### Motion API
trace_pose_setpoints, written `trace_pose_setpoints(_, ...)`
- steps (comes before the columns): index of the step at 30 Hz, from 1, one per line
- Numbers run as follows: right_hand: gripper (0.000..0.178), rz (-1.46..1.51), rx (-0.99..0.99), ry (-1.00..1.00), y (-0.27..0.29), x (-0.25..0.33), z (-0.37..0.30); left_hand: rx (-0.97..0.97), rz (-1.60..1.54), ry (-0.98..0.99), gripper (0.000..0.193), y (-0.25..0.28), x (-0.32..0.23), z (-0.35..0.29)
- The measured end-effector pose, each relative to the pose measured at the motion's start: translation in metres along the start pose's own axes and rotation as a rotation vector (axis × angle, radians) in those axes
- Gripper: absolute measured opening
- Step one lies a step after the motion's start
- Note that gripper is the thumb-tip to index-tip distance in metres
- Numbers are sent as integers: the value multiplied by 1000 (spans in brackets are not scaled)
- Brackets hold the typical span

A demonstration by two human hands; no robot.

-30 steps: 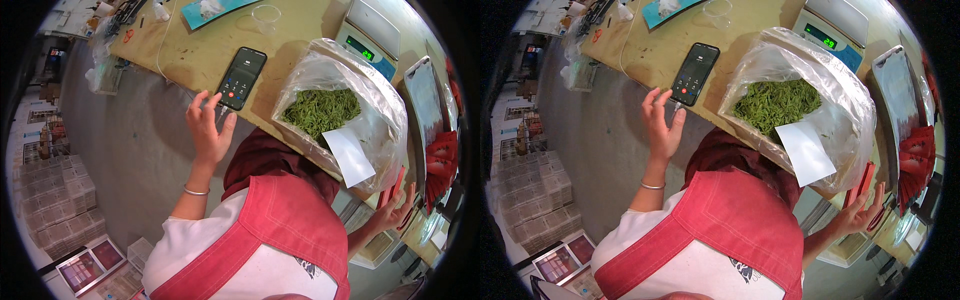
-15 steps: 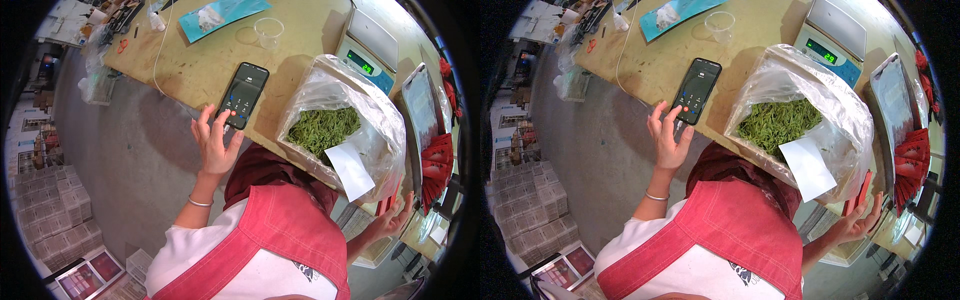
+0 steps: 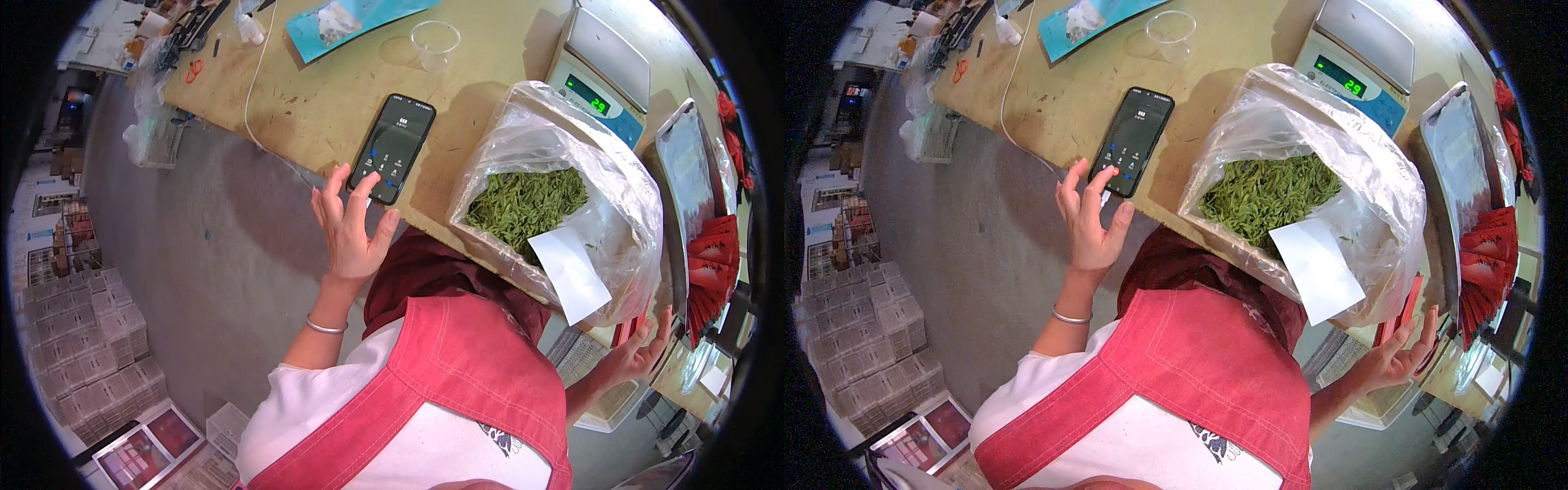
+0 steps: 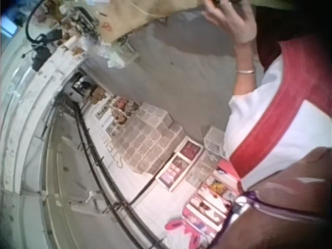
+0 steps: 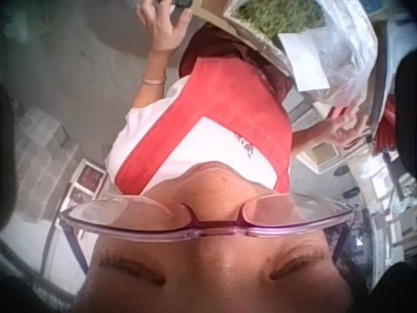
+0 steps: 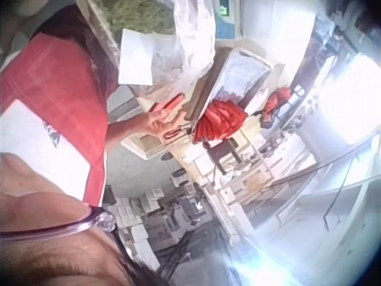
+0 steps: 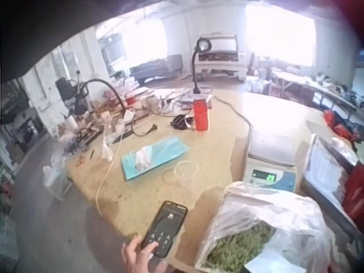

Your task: The person scoops dried green vegetables from a large plastic bag into small red packets. They weigh each filled packet on a digital scale, adjust the contents to reach a target weight, and place the packets on a tray. The process is repeated for multiple packets.

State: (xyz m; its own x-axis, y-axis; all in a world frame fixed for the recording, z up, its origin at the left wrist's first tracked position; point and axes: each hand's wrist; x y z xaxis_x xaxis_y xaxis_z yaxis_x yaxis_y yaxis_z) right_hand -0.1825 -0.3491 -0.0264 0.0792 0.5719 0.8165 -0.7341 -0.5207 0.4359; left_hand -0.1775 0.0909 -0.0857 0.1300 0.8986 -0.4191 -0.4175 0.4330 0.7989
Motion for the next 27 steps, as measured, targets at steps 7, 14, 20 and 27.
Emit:
trace_pose_setpoints(7, 36, 2, -2, 0, -2, -1, -1, -1, 21, 2, 59, 0, 0, 0)
trace_pose_setpoints(14, 36, 24, 14, -10, 1, -5, -1, 57, 83, -6, 59, -2, 0, -2)
trace_pose_setpoints(20, 35, 34, -1, -5, 1, -4, 0, -47, -39, -4, 61, 2, -7, 0)
trace_pose_setpoints(27, 37, 48, -36, -6, -1, 7, -2, -140, -58, -17, 69, 11, -8, 11)
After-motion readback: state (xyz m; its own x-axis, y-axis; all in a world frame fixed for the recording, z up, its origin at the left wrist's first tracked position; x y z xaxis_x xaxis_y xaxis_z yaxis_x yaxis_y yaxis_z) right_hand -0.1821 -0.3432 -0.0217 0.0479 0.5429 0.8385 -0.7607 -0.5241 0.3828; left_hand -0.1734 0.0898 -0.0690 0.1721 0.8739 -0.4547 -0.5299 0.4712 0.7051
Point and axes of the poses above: each hand's wrist, its own z-axis towards the middle knuckle, its own y-axis out of the back of the hand, x = y × z, and after that the axes turned 9 degrees about -y, right-handed
